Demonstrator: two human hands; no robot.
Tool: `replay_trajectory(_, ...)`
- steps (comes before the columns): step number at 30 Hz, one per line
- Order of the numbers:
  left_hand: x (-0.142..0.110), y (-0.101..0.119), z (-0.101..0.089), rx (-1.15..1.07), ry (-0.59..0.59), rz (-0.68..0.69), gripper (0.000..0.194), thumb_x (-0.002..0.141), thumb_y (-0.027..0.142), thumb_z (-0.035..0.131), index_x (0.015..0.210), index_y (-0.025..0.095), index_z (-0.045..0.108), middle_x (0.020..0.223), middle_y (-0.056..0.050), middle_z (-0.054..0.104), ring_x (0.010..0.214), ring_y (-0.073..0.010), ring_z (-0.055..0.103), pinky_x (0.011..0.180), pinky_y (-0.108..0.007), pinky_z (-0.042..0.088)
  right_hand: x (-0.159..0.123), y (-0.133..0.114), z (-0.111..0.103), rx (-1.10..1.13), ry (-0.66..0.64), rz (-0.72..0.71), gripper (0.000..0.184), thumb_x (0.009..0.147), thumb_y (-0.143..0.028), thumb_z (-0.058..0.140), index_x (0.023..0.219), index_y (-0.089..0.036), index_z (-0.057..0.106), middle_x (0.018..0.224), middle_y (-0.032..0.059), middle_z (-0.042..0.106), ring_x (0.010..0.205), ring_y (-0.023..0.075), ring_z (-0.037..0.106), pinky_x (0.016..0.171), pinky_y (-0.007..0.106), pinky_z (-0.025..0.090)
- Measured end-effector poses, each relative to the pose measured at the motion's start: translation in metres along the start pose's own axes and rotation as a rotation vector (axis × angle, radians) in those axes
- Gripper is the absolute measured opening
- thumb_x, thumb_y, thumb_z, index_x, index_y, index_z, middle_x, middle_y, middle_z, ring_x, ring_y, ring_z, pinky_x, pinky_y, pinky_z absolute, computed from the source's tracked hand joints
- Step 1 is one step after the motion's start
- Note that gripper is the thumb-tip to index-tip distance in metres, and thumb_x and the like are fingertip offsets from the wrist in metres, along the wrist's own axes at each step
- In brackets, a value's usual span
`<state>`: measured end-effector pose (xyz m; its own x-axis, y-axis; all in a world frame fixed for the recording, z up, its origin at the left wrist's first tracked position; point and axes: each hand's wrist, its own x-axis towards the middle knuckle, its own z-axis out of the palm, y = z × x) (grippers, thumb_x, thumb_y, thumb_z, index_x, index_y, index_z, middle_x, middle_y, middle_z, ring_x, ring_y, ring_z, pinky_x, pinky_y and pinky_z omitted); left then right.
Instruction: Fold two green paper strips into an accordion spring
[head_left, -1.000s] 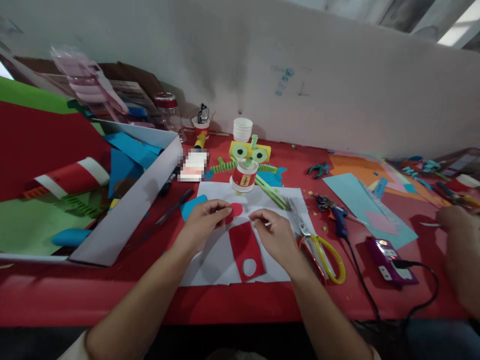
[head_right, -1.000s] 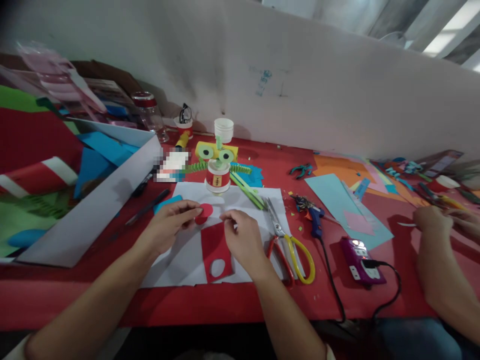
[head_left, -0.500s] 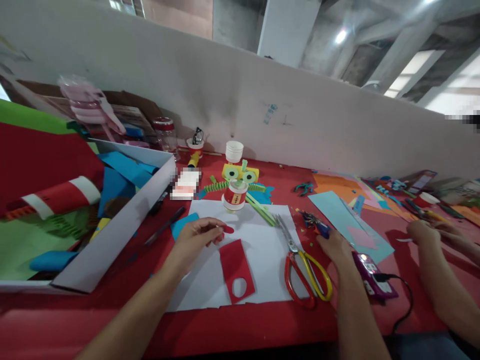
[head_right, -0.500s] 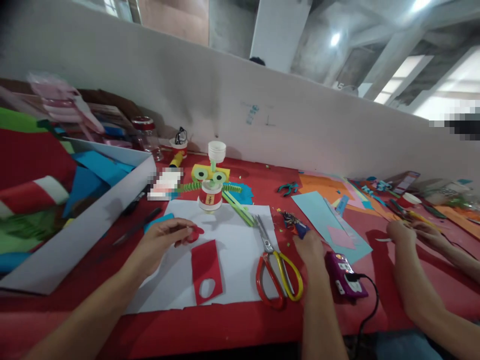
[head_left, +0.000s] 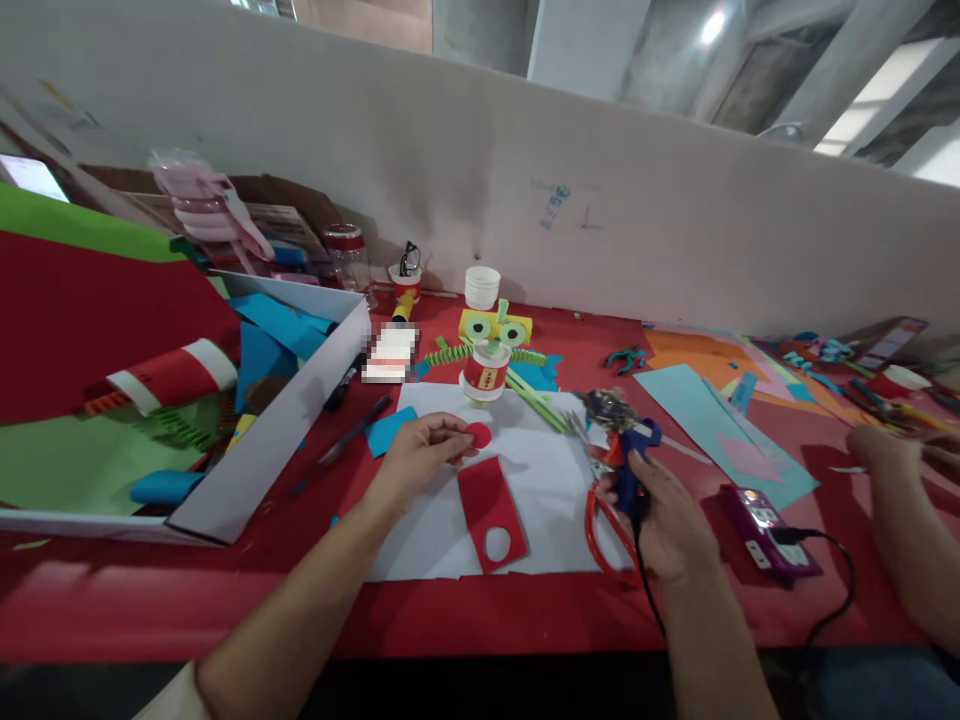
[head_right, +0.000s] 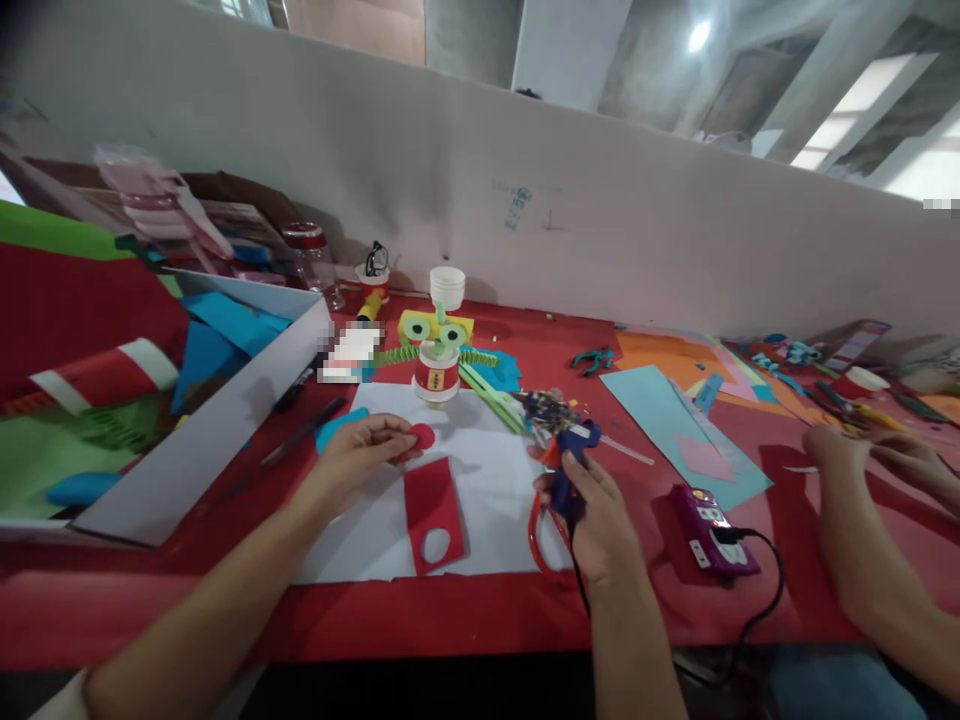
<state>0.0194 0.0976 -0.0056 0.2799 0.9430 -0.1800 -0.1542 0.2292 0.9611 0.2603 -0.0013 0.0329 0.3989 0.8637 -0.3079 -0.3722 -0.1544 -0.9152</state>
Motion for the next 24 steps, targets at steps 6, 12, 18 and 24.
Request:
replay_trajectory(6,0.000,-0.001,-0.002,-0.044,0.009,-0.017,0.017,0.063,0.027,0.074,0.071,0.016,0.063,0.064,-0.001,0.066,0.061,-0.0123,0.061,0.059,-0.024,0.044,-0.016,0.030,0.024,-0.246,-0.069,-0.154,0.030,0.073,-0.042,0.069,0.084,-0.016,0.062,0.066,0.0032,0.067,0.054,0.0120,0.056,0.051,0.022,0.044)
replay_trajectory(12,-0.002,0.000,-0.002,-0.023,0.021,-0.037,0.015,0.065,0.029,0.072,0.072,0.016,0.066,0.061,-0.002,0.066,0.058,-0.0122,0.059,0.054,-0.023,0.042,-0.023,0.032,0.030,-0.577,-0.108,-0.315,0.028,0.083,-0.045,0.056,0.081,-0.017,0.060,0.066,0.0030,0.062,0.063,0.0150,0.056,0.059,0.026,0.045)
replay_trajectory(18,-0.002,-0.003,-0.005,0.028,0.061,-0.023,0.016,0.065,0.029,0.071,0.074,0.016,0.071,0.062,-0.004,0.067,0.057,-0.0127,0.057,0.056,-0.025,0.043,-0.027,0.036,0.039,-0.722,-0.117,-0.441,0.024,0.087,-0.042,0.049,0.094,-0.020,0.057,0.063,-0.0012,0.056,0.058,0.0136,0.053,0.055,0.025,0.044)
replay_trajectory(24,-0.002,-0.001,-0.004,0.061,0.091,-0.012,0.019,0.065,0.029,0.071,0.077,0.015,0.069,0.062,-0.003,0.068,0.057,-0.0135,0.059,0.054,-0.025,0.043,-0.028,0.039,0.040,-0.776,-0.151,-0.446,0.023,0.088,-0.040,0.048,0.097,-0.021,0.057,0.070,0.0004,0.062,0.061,0.0147,0.057,0.060,0.026,0.045)
